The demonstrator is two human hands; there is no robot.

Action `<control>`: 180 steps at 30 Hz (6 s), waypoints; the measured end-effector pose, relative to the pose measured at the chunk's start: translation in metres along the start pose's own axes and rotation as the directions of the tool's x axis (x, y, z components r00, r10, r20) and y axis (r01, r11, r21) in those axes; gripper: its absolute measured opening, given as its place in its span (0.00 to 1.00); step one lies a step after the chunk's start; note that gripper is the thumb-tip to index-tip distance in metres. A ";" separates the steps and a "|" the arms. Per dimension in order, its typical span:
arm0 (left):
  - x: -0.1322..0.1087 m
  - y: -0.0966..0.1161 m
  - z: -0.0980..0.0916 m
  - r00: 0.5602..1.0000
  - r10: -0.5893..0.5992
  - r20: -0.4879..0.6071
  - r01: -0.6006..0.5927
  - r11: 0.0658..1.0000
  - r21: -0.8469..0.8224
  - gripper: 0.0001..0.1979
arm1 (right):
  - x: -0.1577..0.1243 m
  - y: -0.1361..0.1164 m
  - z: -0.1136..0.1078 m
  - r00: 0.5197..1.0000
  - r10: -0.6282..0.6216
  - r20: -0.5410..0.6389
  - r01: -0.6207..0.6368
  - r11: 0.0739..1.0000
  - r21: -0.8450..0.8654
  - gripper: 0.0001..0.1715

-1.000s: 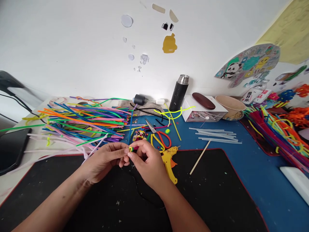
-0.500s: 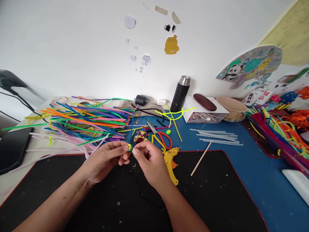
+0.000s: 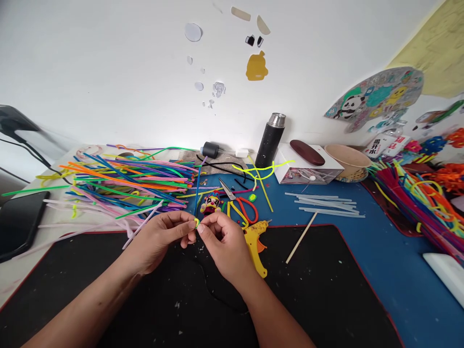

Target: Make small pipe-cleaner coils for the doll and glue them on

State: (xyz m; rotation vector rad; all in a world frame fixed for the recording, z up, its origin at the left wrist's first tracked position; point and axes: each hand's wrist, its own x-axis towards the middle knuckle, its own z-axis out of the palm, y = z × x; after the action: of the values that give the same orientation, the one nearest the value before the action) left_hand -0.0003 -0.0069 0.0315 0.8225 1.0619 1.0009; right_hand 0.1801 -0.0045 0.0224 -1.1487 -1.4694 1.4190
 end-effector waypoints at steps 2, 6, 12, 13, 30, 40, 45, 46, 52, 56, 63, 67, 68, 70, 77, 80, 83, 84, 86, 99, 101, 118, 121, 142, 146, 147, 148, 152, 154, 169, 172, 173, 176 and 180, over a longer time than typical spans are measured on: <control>0.000 0.000 0.000 1.000 0.011 -0.006 -0.011 0.999 0.031 0.22 | -0.001 -0.001 0.000 1.000 0.008 -0.002 -0.008 1.000 -0.002 0.12; -0.001 0.002 0.001 0.999 0.035 -0.005 -0.034 0.996 0.084 0.22 | -0.001 -0.002 0.001 1.000 0.015 -0.008 -0.015 1.000 -0.008 0.11; -0.002 0.003 0.002 0.999 0.050 0.008 -0.050 0.988 0.149 0.23 | 0.001 -0.003 0.001 0.999 0.035 -0.004 -0.034 0.999 0.009 0.11; -0.003 0.003 0.002 0.999 0.052 0.008 -0.053 0.985 0.161 0.23 | 0.001 -0.002 0.001 0.999 0.037 -0.001 -0.037 0.999 0.015 0.11; -0.005 0.006 0.001 0.996 0.091 0.018 -0.092 0.959 0.268 0.18 | 0.004 0.007 -0.003 0.993 0.101 0.059 -0.110 0.979 0.175 0.17; -0.006 0.006 0.001 0.994 0.106 0.025 -0.108 0.951 0.290 0.17 | 0.003 0.006 -0.003 0.992 0.107 0.065 -0.117 0.976 0.183 0.17; -0.006 0.006 0.001 0.994 0.103 0.024 -0.106 0.947 0.303 0.16 | 0.004 0.006 -0.003 0.991 0.111 0.068 -0.122 0.975 0.185 0.17; -0.006 0.006 0.001 0.994 0.104 0.025 -0.107 0.947 0.303 0.16 | 0.004 0.006 -0.003 0.991 0.111 0.069 -0.122 0.975 0.186 0.17; -0.005 0.005 0.001 0.994 0.109 0.027 -0.112 0.945 0.308 0.17 | 0.004 0.006 -0.003 0.992 0.109 0.069 -0.120 0.975 0.189 0.17; -0.005 0.006 0.001 0.995 0.100 0.032 -0.104 0.946 0.306 0.18 | 0.004 0.007 -0.003 0.992 0.112 0.067 -0.122 0.975 0.186 0.16; -0.007 0.008 0.002 0.994 0.101 0.029 -0.105 0.944 0.314 0.17 | 0.004 0.005 -0.004 0.992 0.109 0.071 -0.120 0.974 0.191 0.16; -0.007 0.008 0.002 0.995 0.098 0.028 -0.102 0.945 0.312 0.17 | 0.004 0.006 -0.004 0.991 0.115 0.063 -0.125 0.973 0.192 0.16; -0.007 0.007 0.002 0.995 0.099 0.027 -0.103 0.945 0.311 0.16 | 0.004 0.006 -0.004 0.991 0.116 0.062 -0.126 0.973 0.193 0.16; -0.007 0.006 0.001 0.994 0.106 0.025 -0.108 0.944 0.313 0.16 | 0.004 0.008 -0.003 0.991 0.117 0.058 -0.127 0.973 0.195 0.16; -0.006 0.007 0.000 0.994 0.102 0.028 -0.106 0.948 0.300 0.16 | 0.004 0.007 -0.003 0.991 0.121 0.064 -0.132 0.964 0.232 0.17; -0.007 0.008 0.000 0.995 0.092 0.028 -0.097 0.953 0.288 0.17 | 0.004 0.006 -0.003 0.990 0.123 0.065 -0.135 0.961 0.243 0.17; -0.007 0.008 0.000 0.995 0.095 0.024 -0.098 0.954 0.282 0.17 | 0.005 0.006 -0.003 0.991 0.121 0.065 -0.133 0.960 0.246 0.17; -0.007 0.008 0.000 0.995 0.096 0.023 -0.099 0.955 0.280 0.17 | 0.004 0.006 -0.003 0.991 0.119 0.067 -0.133 0.959 0.249 0.17; -0.006 0.006 -0.001 0.995 0.098 0.024 -0.101 0.958 0.269 0.18 | 0.004 0.006 -0.003 0.990 0.119 0.074 -0.134 0.956 0.260 0.18; -0.003 -0.003 -0.009 0.985 0.160 0.065 -0.171 0.959 0.224 0.16 | 0.004 0.008 -0.003 0.985 0.130 0.111 -0.164 0.908 0.387 0.18; -0.002 -0.003 -0.010 0.984 0.163 0.069 -0.175 0.959 0.222 0.16 | 0.004 0.008 -0.002 0.984 0.135 0.117 -0.172 0.900 0.401 0.18; -0.002 -0.005 -0.010 0.985 0.156 0.068 -0.167 0.959 0.228 0.16 | 0.005 0.009 -0.001 0.980 0.156 0.122 -0.194 0.883 0.427 0.18; -0.003 -0.004 -0.010 0.988 0.149 0.052 -0.157 0.957 0.245 0.17 | 0.005 0.009 -0.001 0.979 0.158 0.126 -0.197 0.882 0.428 0.18; -0.006 0.003 0.002 0.987 0.160 0.015 -0.159 0.957 0.242 0.18 | 0.004 0.006 0.000 0.976 0.182 0.121 -0.217 0.869 0.446 0.17; -0.007 0.004 0.002 0.987 0.158 0.031 -0.161 0.961 0.223 0.18 | 0.005 0.006 -0.001 0.975 0.186 0.123 -0.222 0.867 0.446 0.17; -0.007 0.004 0.001 0.987 0.158 0.039 -0.163 0.961 0.222 0.18 | 0.005 0.007 -0.001 0.975 0.185 0.127 -0.223 0.866 0.448 0.17; -0.007 0.004 0.001 0.986 0.158 0.049 -0.165 0.961 0.220 0.18 | 0.005 0.007 -0.001 0.975 0.183 0.129 -0.222 0.865 0.451 0.18; -0.006 0.007 -0.002 0.986 0.139 0.095 -0.157 0.965 0.210 0.18 | 0.004 0.007 -0.001 0.975 0.180 0.132 -0.221 0.863 0.455 0.17; -0.006 0.007 -0.003 0.986 0.129 0.108 -0.149 0.969 0.197 0.18 | 0.004 0.006 -0.002 0.974 0.182 0.137 -0.225 0.864 0.451 0.17; -0.002 -0.003 -0.005 0.981 0.119 0.152 -0.110 0.992 -0.063 0.18 | 0.003 -0.001 -0.002 0.960 0.195 0.201 -0.269 0.840 0.471 0.18; -0.002 -0.003 -0.004 0.982 0.096 0.162 -0.081 0.992 -0.095 0.16 | 0.003 0.000 -0.002 0.961 0.191 0.199 -0.266 0.837 0.478 0.18; -0.002 -0.003 -0.004 0.983 0.091 0.159 -0.075 0.992 -0.106 0.16 | 0.003 0.000 -0.001 0.961 0.189 0.201 -0.264 0.838 0.478 0.18; -0.002 -0.003 -0.004 0.986 0.081 0.146 -0.061 0.989 -0.138 0.15 | 0.002 0.000 -0.002 0.960 0.184 0.209 -0.265 0.838 0.477 0.17; -0.002 -0.003 -0.006 0.989 0.058 0.139 -0.030 0.981 -0.193 0.15 | 0.003 0.000 -0.002 0.961 0.188 0.201 -0.262 0.846 0.465 0.17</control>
State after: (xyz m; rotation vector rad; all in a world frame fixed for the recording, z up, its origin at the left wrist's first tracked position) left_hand -0.0056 -0.0096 0.0280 0.7518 0.8134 1.0470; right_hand 0.1811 -0.0014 0.0220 -0.9235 -0.9935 1.9401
